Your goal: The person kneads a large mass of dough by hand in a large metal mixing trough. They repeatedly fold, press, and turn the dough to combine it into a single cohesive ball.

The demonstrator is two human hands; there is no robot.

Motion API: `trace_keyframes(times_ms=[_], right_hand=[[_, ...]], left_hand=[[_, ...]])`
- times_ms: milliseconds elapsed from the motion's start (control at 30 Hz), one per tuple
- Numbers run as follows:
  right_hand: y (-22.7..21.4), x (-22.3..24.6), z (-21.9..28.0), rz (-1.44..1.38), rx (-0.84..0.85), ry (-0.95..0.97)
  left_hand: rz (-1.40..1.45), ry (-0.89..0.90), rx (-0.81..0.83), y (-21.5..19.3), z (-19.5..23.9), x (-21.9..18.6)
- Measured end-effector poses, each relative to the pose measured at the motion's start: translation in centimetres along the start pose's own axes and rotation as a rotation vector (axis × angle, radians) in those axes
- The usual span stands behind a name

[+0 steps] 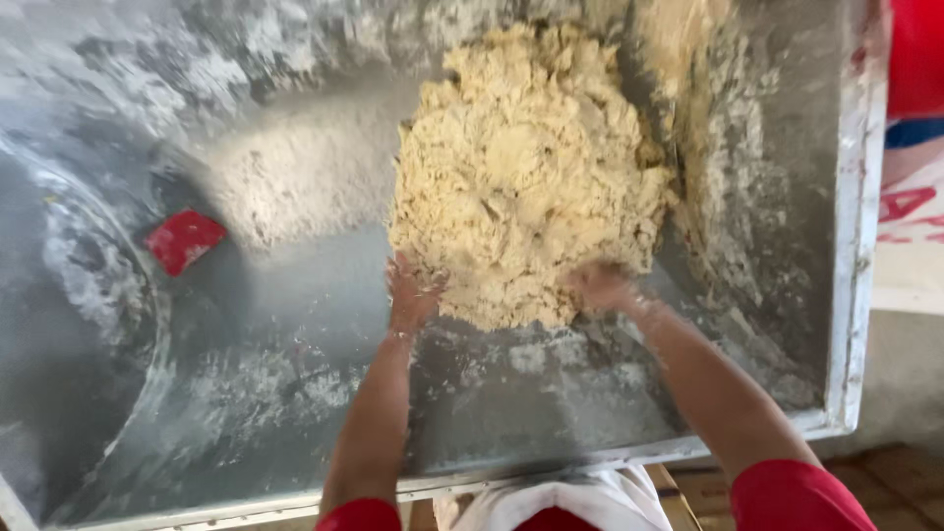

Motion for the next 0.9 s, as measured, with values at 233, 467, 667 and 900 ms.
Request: trace_keyframes(times_ms=[233, 467, 667, 900], right_hand=[[5.5, 1.5, -4.7, 0.700, 0.204, 0.229], [4.9, 2.1, -8.9, 0.557, 0.155, 0.065], [-2.7, 7.6, -0.4, 0.109, 0.050, 0.051], [3.1, 10.4, 5.7, 0.170, 0.122, 0.095]], left_hand=[[0.032, -0.031, 0.286, 0.7, 1.0, -10.3], [-0.213, -0.237, 0.474, 3.2, -1.6, -11.0], [0.061, -0.055, 0.213, 2.7, -0.7, -8.0], [-0.017, 0.006, 0.128, 4.8, 6.0, -8.9]])
Point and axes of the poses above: each hand's wrist, its own z-axis away from the middle knuckle, its own y-axis out of the palm, x = y × z, the point moved 6 cm from there along -z, towards the middle knuckle, and after that the axes turned 7 degrees about -z, right-handed, at the moved point
